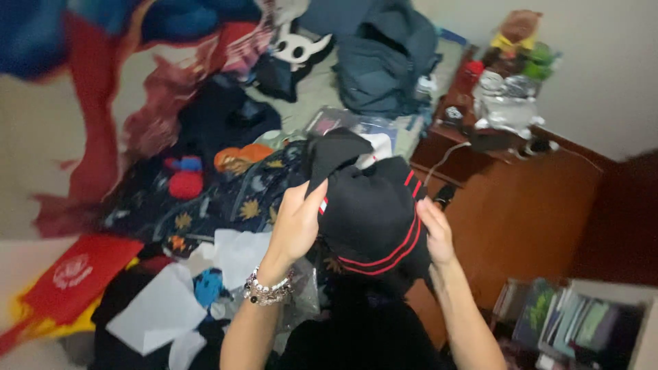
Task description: Packing and organizing clothes into plastic bags on a bed.
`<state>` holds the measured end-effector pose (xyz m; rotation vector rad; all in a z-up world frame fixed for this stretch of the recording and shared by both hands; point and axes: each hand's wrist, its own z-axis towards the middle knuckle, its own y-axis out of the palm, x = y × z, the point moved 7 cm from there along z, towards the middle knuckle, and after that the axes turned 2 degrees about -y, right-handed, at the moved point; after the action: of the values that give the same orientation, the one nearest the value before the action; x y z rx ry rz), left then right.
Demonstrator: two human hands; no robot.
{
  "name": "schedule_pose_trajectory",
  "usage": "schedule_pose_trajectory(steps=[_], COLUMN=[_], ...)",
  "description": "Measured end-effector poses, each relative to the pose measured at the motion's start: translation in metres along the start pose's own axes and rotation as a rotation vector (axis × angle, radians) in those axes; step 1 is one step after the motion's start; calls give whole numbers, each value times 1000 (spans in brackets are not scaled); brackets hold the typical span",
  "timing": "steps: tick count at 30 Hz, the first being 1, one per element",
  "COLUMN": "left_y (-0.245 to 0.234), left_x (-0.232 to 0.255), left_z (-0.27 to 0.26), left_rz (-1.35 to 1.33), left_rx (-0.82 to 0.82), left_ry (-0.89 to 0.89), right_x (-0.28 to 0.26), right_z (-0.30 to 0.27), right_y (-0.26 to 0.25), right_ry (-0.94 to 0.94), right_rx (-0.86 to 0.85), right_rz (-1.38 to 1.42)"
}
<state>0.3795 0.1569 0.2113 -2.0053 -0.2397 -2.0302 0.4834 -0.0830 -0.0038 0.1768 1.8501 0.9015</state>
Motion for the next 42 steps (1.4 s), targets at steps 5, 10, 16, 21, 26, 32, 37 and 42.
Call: schedule_pose_trajectory(steps=[5,10,16,21,26,32,37,42], left_y=[1,-10,-15,7,37,99,133,146], left_x=[-43,-32,-93,-122,-283,-233,-274,-289], left_z=[27,50,95,108,122,50,14,-2], left_rz=[208,-259,-501,-370,-176,233,657,387], left_rx=[26,113,46,-83,-261,-644,-997,-948], left_ry=[-136,-107,-104,-231,-256,-159,-157,-334], right_x=[-65,-134,-150,-153,-137,-118,-116,-130], right_z=[-34,-102,-179,-244,-288,-316,-341,-366], right_y=[-55,-31,-43,-22,-22,6,8,-13], right_ry=[-486,-759,-1012,-966,-971,-987,-1021,-1011], right_rx=[199,481,460,569,523,534,598,805], right_rz=[-496,-477,-91,-28,89,183,107,-44])
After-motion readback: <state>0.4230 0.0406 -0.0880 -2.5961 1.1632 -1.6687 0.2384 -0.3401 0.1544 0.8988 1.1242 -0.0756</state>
